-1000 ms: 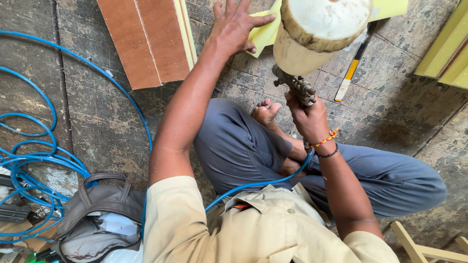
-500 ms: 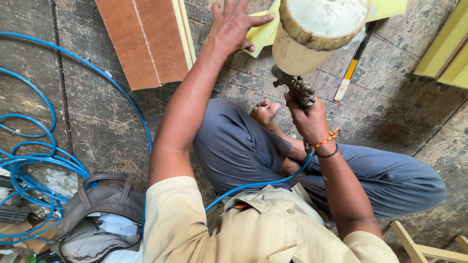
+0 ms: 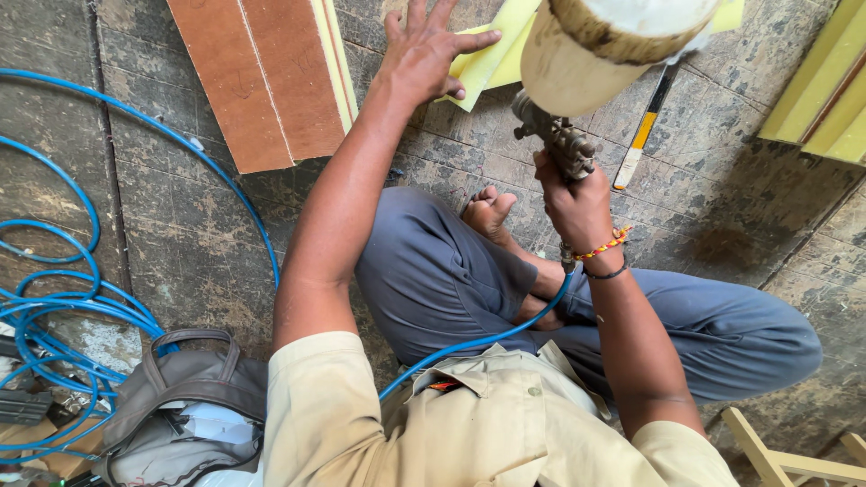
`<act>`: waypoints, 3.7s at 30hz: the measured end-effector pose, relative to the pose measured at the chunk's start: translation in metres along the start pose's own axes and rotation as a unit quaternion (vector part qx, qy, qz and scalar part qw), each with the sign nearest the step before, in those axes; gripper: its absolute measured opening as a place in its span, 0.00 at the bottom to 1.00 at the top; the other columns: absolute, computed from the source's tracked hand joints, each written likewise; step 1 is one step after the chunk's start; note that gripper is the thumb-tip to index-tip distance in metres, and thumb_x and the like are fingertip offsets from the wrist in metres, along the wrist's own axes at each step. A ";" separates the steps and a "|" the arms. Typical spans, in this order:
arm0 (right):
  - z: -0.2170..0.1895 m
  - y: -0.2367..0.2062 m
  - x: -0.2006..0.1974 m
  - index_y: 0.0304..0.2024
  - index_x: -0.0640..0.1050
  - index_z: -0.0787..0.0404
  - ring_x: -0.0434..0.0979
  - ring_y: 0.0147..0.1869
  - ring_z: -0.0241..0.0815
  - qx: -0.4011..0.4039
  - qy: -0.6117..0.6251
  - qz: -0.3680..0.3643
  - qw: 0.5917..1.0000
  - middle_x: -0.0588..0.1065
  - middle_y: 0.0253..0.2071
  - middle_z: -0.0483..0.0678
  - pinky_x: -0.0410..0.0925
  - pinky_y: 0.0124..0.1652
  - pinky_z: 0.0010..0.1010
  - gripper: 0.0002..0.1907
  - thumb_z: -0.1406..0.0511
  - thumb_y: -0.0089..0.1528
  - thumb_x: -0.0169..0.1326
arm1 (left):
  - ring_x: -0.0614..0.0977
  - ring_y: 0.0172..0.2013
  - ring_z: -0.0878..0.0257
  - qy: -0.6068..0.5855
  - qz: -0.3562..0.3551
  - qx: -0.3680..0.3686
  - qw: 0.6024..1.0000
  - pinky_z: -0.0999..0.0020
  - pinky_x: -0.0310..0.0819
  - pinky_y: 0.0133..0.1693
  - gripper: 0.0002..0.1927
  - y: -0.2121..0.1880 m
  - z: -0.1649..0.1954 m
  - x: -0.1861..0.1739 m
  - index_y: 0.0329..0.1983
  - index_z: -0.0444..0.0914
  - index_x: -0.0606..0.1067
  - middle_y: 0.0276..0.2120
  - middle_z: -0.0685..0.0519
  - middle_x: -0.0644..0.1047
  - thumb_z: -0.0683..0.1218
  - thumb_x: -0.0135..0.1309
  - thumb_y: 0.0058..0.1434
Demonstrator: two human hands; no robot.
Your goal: The person sits on the workshop floor and uses a spray gun to apply adhesive onto yellow foam strips, then presses foam pieces together by hand and trims edges with a knife. The person handles several foam strips and a spray gun with a cup throughout.
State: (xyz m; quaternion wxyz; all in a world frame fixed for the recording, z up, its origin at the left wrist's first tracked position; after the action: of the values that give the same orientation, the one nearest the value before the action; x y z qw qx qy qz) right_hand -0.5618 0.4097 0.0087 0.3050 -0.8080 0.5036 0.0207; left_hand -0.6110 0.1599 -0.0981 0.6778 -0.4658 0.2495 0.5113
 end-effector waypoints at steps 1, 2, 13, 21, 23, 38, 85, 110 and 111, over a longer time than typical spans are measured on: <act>-0.005 0.001 -0.001 0.43 0.78 0.64 0.66 0.25 0.26 -0.021 0.000 0.002 1.000 0.72 0.26 0.39 0.61 0.25 0.24 0.09 0.62 0.70 0.56 | 0.54 0.71 0.46 -0.001 -0.001 -0.002 1.000 0.32 0.49 0.63 0.48 0.001 0.000 0.001 0.64 0.77 0.70 0.74 0.55 0.55 0.52 0.76 0.39; -0.005 0.002 -0.002 0.42 0.78 0.64 0.66 0.24 0.26 -0.012 0.005 0.005 1.000 0.72 0.26 0.39 0.61 0.25 0.24 0.10 0.62 0.70 0.56 | 0.53 0.70 0.46 0.003 0.003 -0.003 1.000 0.31 0.48 0.62 0.48 0.002 -0.001 0.002 0.63 0.77 0.70 0.73 0.54 0.55 0.53 0.76 0.38; 0.010 -0.012 0.011 0.42 0.79 0.64 0.68 0.25 0.28 0.003 -0.035 -0.027 0.999 0.73 0.24 0.41 0.63 0.25 0.24 0.10 0.62 0.68 0.57 | 0.57 0.70 0.46 -0.021 0.019 0.009 1.000 0.37 0.47 0.63 0.47 0.000 -0.006 0.005 0.64 0.77 0.69 0.70 0.54 0.62 0.53 0.75 0.41; 0.023 -0.010 -0.001 0.41 0.78 0.62 0.67 0.22 0.27 0.061 0.063 -0.001 0.996 0.71 0.24 0.39 0.62 0.23 0.24 0.10 0.61 0.70 0.57 | 0.58 0.68 0.48 -0.029 0.024 0.014 0.999 0.37 0.48 0.60 0.47 0.002 -0.013 0.004 0.64 0.78 0.70 0.69 0.52 0.62 0.53 0.75 0.42; 0.024 -0.008 -0.004 0.41 0.77 0.61 0.66 0.22 0.26 0.061 0.108 0.003 0.992 0.71 0.25 0.37 0.61 0.22 0.23 0.09 0.62 0.69 0.57 | 0.57 0.68 0.48 -0.027 0.020 0.011 0.999 0.38 0.50 0.59 0.47 0.003 -0.015 0.003 0.64 0.78 0.69 0.69 0.51 0.62 0.54 0.75 0.42; 0.011 -0.028 -0.009 0.50 0.75 0.61 0.65 0.23 0.27 0.044 0.179 -0.064 0.981 0.69 0.25 0.38 0.59 0.22 0.23 0.08 0.65 0.69 0.53 | 0.56 0.68 0.50 -0.005 0.036 0.016 0.999 0.44 0.53 0.59 0.44 0.001 -0.007 0.007 0.63 0.75 0.70 0.72 0.53 0.58 0.54 0.74 0.42; -0.132 -0.234 0.221 0.51 0.76 0.64 0.75 0.32 0.41 -0.389 0.085 -0.328 0.857 0.74 0.33 0.52 0.69 0.34 0.32 0.10 0.65 0.70 0.53 | 0.74 0.58 0.49 -0.259 0.788 -0.071 0.554 0.51 0.69 0.60 0.46 -0.635 -0.119 -0.200 0.71 0.30 0.57 0.61 0.39 0.68 0.54 0.68 0.59; -0.028 -0.128 0.366 0.65 0.71 0.68 0.78 0.42 0.41 -0.024 0.013 -0.445 0.895 0.76 0.52 0.49 0.74 0.41 0.32 0.24 0.67 0.67 0.54 | 0.73 0.60 0.45 -0.287 0.874 -0.332 0.208 0.54 0.77 0.60 0.55 -0.678 -0.171 0.021 0.66 0.29 0.47 0.60 0.34 0.65 0.40 0.71 0.44; -0.027 -0.133 0.365 0.63 0.72 0.68 0.77 0.40 0.42 -0.048 -0.039 -0.440 0.896 0.75 0.53 0.48 0.73 0.39 0.32 0.23 0.66 0.67 0.56 | 0.73 0.60 0.45 -0.292 0.866 -0.354 0.200 0.55 0.77 0.60 0.56 -0.674 -0.170 0.029 0.66 0.30 0.46 0.60 0.34 0.65 0.40 0.71 0.43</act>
State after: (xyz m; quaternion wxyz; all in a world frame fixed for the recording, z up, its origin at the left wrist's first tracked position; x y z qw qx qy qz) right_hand -0.2796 0.1441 -0.0313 0.2631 -0.9593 0.0825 -0.0601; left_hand 0.0468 -0.0064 0.0573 -0.3989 0.0318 0.0745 0.9134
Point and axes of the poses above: each hand's wrist, its own y-axis towards the middle knuckle, its own x-axis out of the palm, z = x × y, the point moved 7 cm from there along y, towards the middle knuckle
